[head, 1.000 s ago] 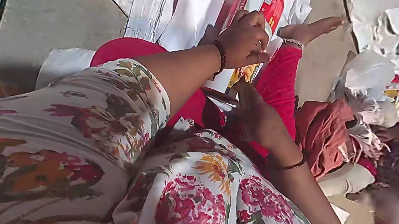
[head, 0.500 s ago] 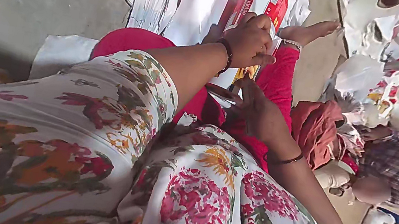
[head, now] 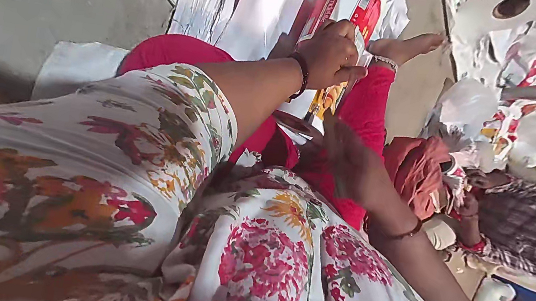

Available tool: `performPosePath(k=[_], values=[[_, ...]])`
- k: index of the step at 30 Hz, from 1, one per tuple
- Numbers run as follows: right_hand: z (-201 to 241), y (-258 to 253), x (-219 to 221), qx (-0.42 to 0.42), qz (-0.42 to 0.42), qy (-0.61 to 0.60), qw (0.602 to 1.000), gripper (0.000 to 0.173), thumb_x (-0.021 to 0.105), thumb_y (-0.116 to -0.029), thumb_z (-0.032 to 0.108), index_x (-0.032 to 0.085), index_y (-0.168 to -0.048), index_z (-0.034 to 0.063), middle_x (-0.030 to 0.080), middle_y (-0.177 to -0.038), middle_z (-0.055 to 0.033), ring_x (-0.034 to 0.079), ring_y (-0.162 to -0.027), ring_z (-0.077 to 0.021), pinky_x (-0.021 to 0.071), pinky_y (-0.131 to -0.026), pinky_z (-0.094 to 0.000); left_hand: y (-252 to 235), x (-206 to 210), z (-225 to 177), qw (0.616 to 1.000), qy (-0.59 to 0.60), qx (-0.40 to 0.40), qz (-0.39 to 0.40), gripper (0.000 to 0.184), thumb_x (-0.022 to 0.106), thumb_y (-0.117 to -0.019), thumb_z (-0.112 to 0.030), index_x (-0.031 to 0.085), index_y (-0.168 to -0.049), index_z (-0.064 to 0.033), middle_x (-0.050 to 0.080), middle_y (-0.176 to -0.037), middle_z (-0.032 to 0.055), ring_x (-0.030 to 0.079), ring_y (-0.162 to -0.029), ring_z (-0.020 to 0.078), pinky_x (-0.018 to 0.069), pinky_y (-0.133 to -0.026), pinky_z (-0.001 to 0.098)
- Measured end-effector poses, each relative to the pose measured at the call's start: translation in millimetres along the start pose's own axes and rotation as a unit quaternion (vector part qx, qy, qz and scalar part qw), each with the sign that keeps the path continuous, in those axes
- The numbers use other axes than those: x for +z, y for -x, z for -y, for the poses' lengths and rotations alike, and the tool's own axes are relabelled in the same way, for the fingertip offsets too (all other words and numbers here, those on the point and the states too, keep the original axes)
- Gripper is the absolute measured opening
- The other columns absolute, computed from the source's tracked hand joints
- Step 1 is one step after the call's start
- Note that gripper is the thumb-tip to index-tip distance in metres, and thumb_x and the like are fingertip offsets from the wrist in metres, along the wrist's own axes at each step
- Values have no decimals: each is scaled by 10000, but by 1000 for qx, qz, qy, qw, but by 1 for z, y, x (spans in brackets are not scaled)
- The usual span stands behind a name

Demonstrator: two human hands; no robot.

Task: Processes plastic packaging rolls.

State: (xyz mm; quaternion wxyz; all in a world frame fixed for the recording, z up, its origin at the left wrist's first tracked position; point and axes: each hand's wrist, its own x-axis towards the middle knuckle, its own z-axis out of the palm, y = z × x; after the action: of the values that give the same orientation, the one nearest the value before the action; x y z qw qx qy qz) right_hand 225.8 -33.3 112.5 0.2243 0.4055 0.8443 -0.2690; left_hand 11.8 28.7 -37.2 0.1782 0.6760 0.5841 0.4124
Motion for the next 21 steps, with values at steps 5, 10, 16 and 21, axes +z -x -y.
performPosePath(k=[5, 10, 16, 21], values=[[-5, -41, -5, 21, -16, -8, 1000, 629, 513, -1041, 194, 296, -1631, 197, 693, -1106, -204, 693, -903, -348, 552, -805, -594, -1, -1, 1, 999, 24, -2, -25, 530, 469, -1048, -498, 763, -1017, -57, 689, -1186, 162, 512, -1327, 368, 305, -1173, 552], [1, -27, 5, 4, -26, -8, 1000, 577, 510, -1067, 201, 330, -1613, 252, 687, -916, -163, 650, -694, -302, 540, -621, -537, -1, 2, 2, 1000, 18, -4, -19, 582, 428, -1050, -536, 754, -991, -58, 672, -1181, 170, 522, -1305, 367, 315, -1157, 550], [3, -30, -4, 6, 48, 46, 998, 625, 469, -1069, 202, 238, -1650, 218, 684, -989, -192, 669, -779, -341, 541, -688, -582, 0, 3, 1, 999, 23, 11, -19, 593, 423, -1052, -521, 752, -970, -34, 689, -1151, 182, 522, -1310, 375, 285, -1167, 556], [-9, 2, 6, -74, 157, -19, 985, 410, 549, -1049, 278, 569, -1455, 226, 712, -1117, -67, 685, -973, -197, 563, -846, -488, -4, -2, 9, 994, 94, 24, -59, 579, 411, -1095, -383, 741, -875, 39, 697, -1027, 206, 567, -1237, 353, 382, -1120, 433]])
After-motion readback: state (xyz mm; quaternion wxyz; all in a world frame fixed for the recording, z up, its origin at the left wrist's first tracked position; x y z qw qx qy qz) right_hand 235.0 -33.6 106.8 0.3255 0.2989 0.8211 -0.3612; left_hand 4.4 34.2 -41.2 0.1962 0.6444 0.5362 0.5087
